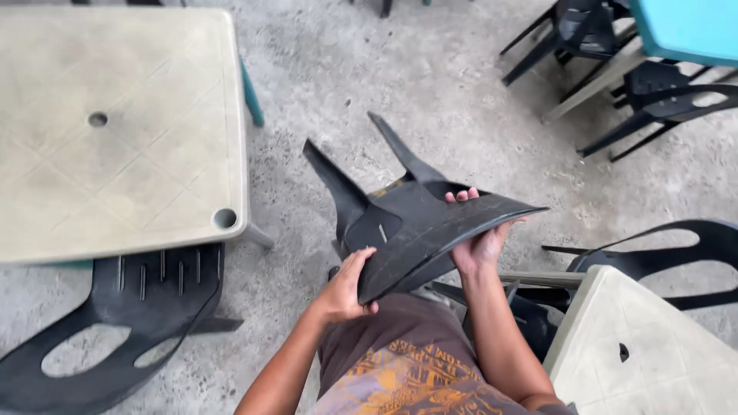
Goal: Move plastic chairs from an indoor area to outdoor tables and prepare to clean a table.
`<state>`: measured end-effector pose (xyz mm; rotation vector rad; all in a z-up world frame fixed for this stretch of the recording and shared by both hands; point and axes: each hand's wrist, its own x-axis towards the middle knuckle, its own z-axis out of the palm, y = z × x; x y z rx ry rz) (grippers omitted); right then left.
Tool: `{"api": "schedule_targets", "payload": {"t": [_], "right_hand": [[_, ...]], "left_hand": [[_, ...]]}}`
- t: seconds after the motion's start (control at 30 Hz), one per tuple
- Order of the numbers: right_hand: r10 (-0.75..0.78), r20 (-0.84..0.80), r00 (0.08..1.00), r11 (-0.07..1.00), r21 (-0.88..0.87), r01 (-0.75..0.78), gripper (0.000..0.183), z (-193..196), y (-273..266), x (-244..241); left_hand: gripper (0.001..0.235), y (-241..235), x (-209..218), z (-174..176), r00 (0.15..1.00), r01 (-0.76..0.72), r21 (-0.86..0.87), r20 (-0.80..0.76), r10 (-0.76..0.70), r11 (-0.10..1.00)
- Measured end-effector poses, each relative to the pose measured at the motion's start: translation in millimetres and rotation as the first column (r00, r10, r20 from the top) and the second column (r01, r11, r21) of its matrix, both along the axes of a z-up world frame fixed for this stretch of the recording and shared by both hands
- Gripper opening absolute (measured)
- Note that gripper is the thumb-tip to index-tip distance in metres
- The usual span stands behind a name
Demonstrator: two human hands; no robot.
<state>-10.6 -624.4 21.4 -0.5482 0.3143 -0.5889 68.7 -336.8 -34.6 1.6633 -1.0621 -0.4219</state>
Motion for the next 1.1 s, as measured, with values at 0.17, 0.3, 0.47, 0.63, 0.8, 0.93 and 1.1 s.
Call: {"api": "schedule_targets", "payload": {"t": [0.17,0.3,0.47,0.63,0.8,0.93,1.1], "right_hand": [[0.18,0.032,0.983,0.981,-0.074,-0.177,0.087,28.4,-26.4,86.5],[0.365,0.13,0.922,0.93,-0.096,-0.355,0.085,7.9,-71.0,148.8],[0.669,0.038,0.743,0.742,-0.091,-0.664,0.081,-19.3,-121.1,233.2],[0.877,0.036,0.48,0.48,-0.114,-0.87,0.076,-21.0,-155.3,300.9],[0.987,-0.067,0.143,0.147,0.067,-0.987,0.075,-52.3,-172.2,354.3],[0.936,-0.338,-0.096,-0.094,0.021,-0.995,0.073,-63.0,-132.4,370.1],[0.875,-0.446,-0.187,-0.234,-0.053,-0.971,0.076,-91.0,-91.9,418.7]], "left_hand": [[0.105,-24.1,41.2,33.6,0.972,-0.174,0.0,-0.161,0.172,0.985],[0.102,-56.0,59.2,57.1,0.933,-0.293,-0.039,-0.23,0.276,0.955],[0.106,-111.1,76.2,78.6,0.859,-0.448,-0.079,-0.313,0.405,0.891],[0.11,-195.1,68.2,92.1,0.778,-0.584,0.06,-0.244,0.579,0.81],[0.127,-283.4,48.7,98.3,0.597,-0.676,0.246,-0.369,0.712,0.694],[0.121,-314.3,39.7,63.0,0.415,-0.815,0.238,-0.396,0.819,0.528],[0.105,-312.3,72.9,62.2,0.209,-0.889,0.283,-0.447,0.87,0.359]]}}
